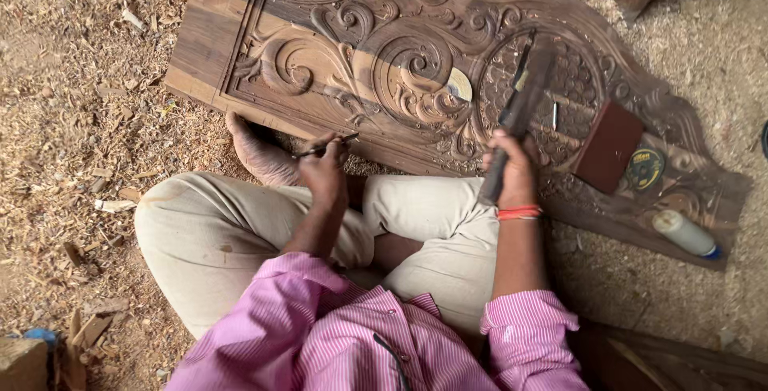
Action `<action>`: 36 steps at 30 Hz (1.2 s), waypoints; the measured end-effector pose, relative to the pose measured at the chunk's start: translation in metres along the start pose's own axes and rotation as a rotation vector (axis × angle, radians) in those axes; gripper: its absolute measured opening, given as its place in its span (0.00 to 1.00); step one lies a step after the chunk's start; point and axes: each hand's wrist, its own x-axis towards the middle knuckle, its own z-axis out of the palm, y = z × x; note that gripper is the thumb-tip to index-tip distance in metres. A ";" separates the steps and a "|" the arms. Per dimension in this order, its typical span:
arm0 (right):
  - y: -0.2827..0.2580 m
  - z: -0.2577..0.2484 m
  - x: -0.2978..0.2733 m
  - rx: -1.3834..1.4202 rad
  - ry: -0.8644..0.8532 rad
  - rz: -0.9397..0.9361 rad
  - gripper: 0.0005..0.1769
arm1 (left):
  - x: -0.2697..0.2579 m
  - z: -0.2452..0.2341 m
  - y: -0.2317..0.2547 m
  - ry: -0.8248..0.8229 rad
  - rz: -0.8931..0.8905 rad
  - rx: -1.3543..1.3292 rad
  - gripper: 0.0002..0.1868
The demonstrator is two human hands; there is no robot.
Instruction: The person sits on the floor and carves a decorative wooden panel using a chisel and a wooden mallet. They repeatedly strike the chisel to shape the wood and occasionally use a sanding block to smooth the surface.
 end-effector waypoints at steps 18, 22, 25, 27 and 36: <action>0.006 0.018 0.007 -0.254 -0.156 -0.112 0.17 | 0.002 0.012 -0.030 -0.066 0.238 0.186 0.13; 0.008 0.026 0.009 -0.269 -0.213 -0.165 0.18 | -0.003 0.016 -0.027 -0.060 0.305 0.238 0.13; 0.003 0.035 0.000 -0.477 -0.241 -0.215 0.19 | -0.014 0.024 -0.022 -0.018 0.322 0.350 0.13; -0.007 0.045 -0.009 -0.727 -0.330 -0.360 0.18 | -0.021 0.029 -0.024 0.011 0.273 0.418 0.12; -0.064 0.092 -0.031 -1.282 -0.636 -1.130 0.25 | 0.009 0.014 -0.065 -0.170 0.552 0.150 0.13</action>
